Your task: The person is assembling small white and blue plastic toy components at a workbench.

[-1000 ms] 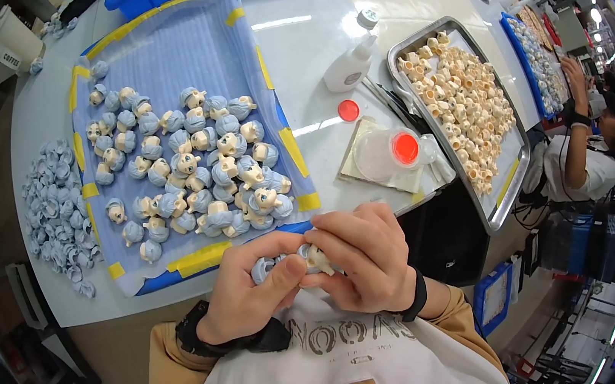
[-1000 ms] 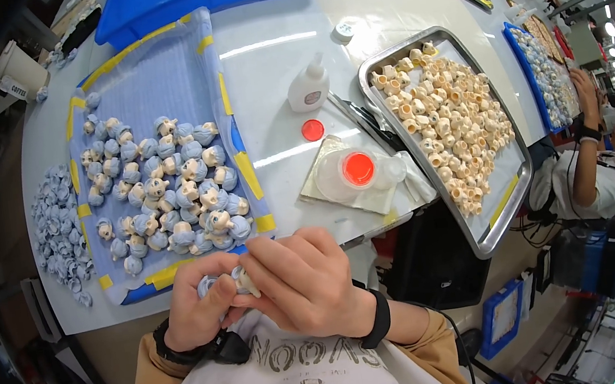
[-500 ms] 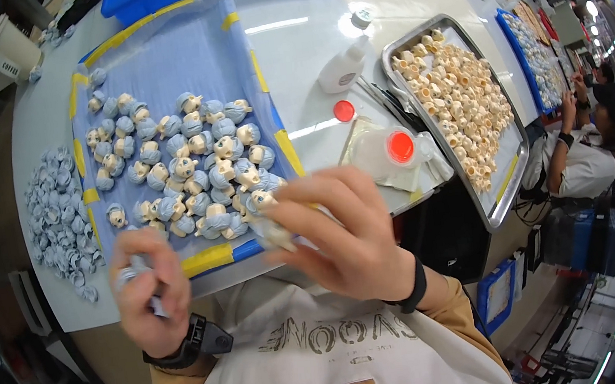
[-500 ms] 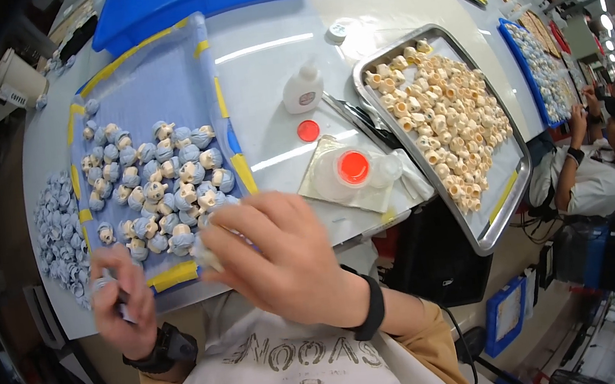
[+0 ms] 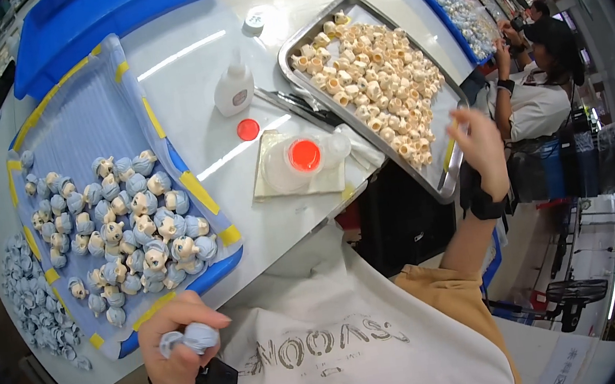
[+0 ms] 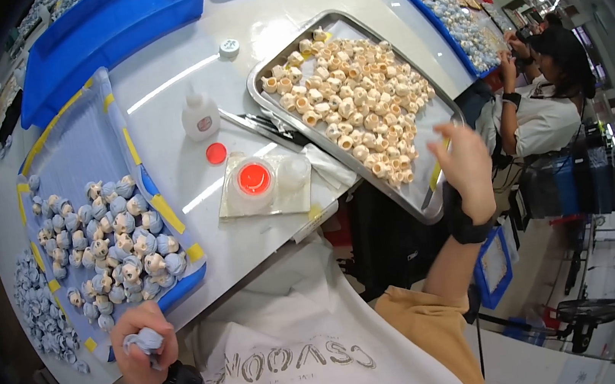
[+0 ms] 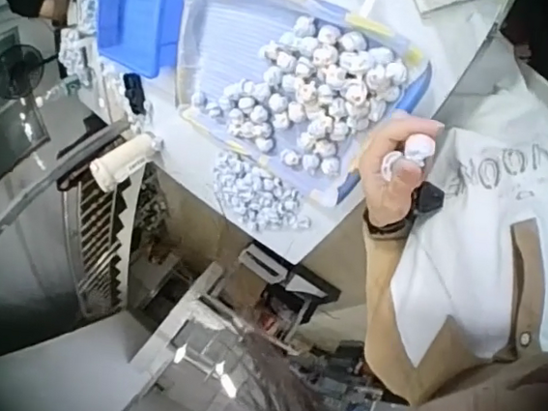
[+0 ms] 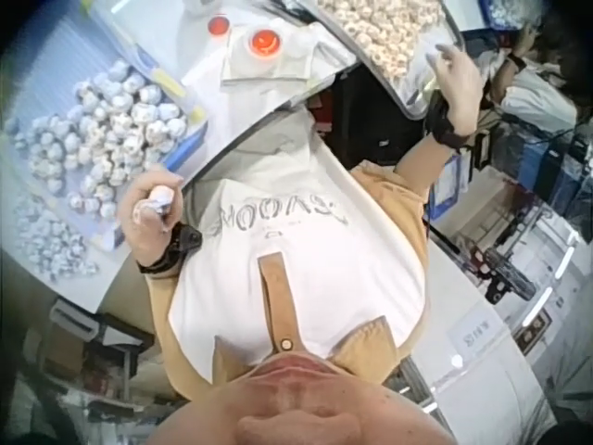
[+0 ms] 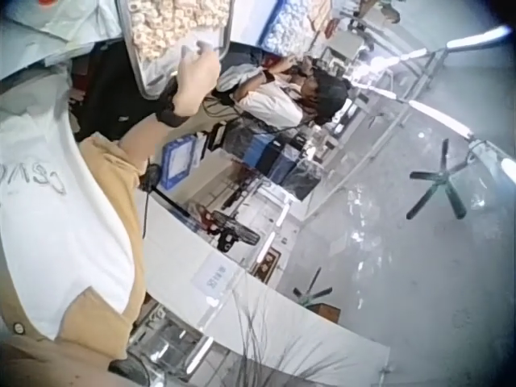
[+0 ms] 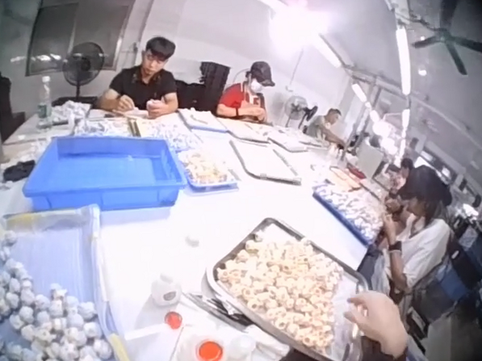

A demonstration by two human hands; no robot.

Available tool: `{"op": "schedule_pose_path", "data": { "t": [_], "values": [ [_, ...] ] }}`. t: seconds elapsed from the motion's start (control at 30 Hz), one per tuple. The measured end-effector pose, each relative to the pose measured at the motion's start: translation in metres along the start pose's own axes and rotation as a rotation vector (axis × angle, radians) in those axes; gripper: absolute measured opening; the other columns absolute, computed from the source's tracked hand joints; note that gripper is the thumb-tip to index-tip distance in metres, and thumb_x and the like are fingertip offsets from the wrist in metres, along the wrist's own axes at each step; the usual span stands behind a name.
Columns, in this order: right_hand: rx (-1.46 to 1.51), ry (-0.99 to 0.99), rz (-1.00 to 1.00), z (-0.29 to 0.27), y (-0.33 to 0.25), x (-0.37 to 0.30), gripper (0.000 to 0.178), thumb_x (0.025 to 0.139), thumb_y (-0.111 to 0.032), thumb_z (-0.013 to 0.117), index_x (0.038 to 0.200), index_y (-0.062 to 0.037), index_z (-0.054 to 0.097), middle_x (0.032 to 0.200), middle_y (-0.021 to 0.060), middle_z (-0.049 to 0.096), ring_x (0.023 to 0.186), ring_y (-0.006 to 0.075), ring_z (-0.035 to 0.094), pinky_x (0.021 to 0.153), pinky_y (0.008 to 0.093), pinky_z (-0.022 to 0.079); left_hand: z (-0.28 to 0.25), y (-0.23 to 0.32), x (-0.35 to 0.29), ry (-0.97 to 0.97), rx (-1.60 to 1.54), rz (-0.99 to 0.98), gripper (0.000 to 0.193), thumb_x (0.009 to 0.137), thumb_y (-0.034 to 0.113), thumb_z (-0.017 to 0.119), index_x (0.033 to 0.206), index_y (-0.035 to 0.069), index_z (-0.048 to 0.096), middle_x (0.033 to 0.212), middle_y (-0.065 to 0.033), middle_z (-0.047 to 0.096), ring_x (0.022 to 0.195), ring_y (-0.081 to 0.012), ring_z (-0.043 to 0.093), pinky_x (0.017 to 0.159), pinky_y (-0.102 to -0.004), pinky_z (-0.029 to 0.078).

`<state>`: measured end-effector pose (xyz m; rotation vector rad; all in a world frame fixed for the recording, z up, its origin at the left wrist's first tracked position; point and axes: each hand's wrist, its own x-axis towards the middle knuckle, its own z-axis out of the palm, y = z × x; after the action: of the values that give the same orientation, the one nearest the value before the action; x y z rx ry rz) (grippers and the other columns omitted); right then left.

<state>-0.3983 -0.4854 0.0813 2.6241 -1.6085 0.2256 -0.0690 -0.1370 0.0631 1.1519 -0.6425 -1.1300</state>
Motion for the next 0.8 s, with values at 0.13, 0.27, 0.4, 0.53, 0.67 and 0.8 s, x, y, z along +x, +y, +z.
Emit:
{"op": "schedule_pose_path", "data": {
  "t": [0.13,0.27,0.4,0.53,0.67,0.8],
  "values": [
    [0.401,-0.216,0.057,0.021,-0.005,-0.016,0.033,0.072,-0.008,0.069,0.105,-0.0032,0.063,0.088,0.0121,0.065,0.073,0.0214,0.062,0.068,0.0309,0.049,0.01,0.007,0.009,0.012,0.071,-0.091,0.059,0.082,0.053,0.062,0.09,-0.005,0.064,0.072,-0.003,0.049,0.056,-0.0075,0.044,0.048,-0.0193,0.029],
    [0.378,-0.166,-0.013,0.026,-0.011,-0.01,0.028,0.072,-0.004,0.067,0.099,-0.0002,0.063,0.085,0.0127,0.065,0.071,0.0212,0.062,0.066,0.0303,0.049,0.009,0.004,0.008,-0.049,0.031,-0.099,0.05,0.084,0.043,0.063,0.097,-0.004,0.062,0.076,-0.0043,0.053,0.059,-0.0064,0.045,0.051,-0.0182,0.031],
    [0.356,0.084,0.027,0.013,-0.028,-0.018,0.02,0.077,-0.003,0.064,0.096,0.0004,0.061,0.086,0.011,0.062,0.067,0.0196,0.061,0.064,0.0308,0.048,0.012,0.002,0.013,-0.11,-0.178,-0.281,0.04,0.086,0.026,0.058,0.114,-0.003,0.051,0.089,-0.0097,0.061,0.057,-0.0039,0.041,0.052,-0.0177,0.034],
    [0.805,0.169,-0.103,-0.043,-0.136,-0.052,0.029,0.075,0.004,0.058,0.102,-0.0023,0.065,0.088,0.0093,0.06,0.072,0.0192,0.057,0.064,0.0282,0.046,0.013,0.003,0.017,-0.211,-0.257,-0.267,0.037,0.089,0.02,0.049,0.118,-0.003,0.049,0.093,-0.0109,0.062,0.058,-0.0035,0.041,0.052,-0.0179,0.034],
    [1.168,-0.039,-0.971,-0.019,-0.22,-0.07,0.038,0.068,0.0,0.065,0.105,-0.0035,0.068,0.095,0.0114,0.061,0.077,0.0215,0.06,0.065,0.0305,0.047,0.015,0.005,0.014,-0.267,-0.24,-0.316,0.039,0.089,0.021,0.048,0.12,-0.003,0.05,0.093,-0.0075,0.062,0.062,-0.0037,0.044,0.056,-0.0184,0.037],
    [1.207,0.204,-1.026,-0.001,-0.26,-0.081,0.029,0.072,-0.003,0.066,0.101,-0.0012,0.065,0.101,0.0139,0.064,0.082,0.0242,0.063,0.063,0.0289,0.048,0.007,0.0,0.01,-0.308,-0.048,-0.143,0.039,0.089,0.025,0.05,0.116,-0.002,0.055,0.088,-0.005,0.06,0.066,-0.0071,0.051,0.058,-0.0205,0.041]
  ]
}}
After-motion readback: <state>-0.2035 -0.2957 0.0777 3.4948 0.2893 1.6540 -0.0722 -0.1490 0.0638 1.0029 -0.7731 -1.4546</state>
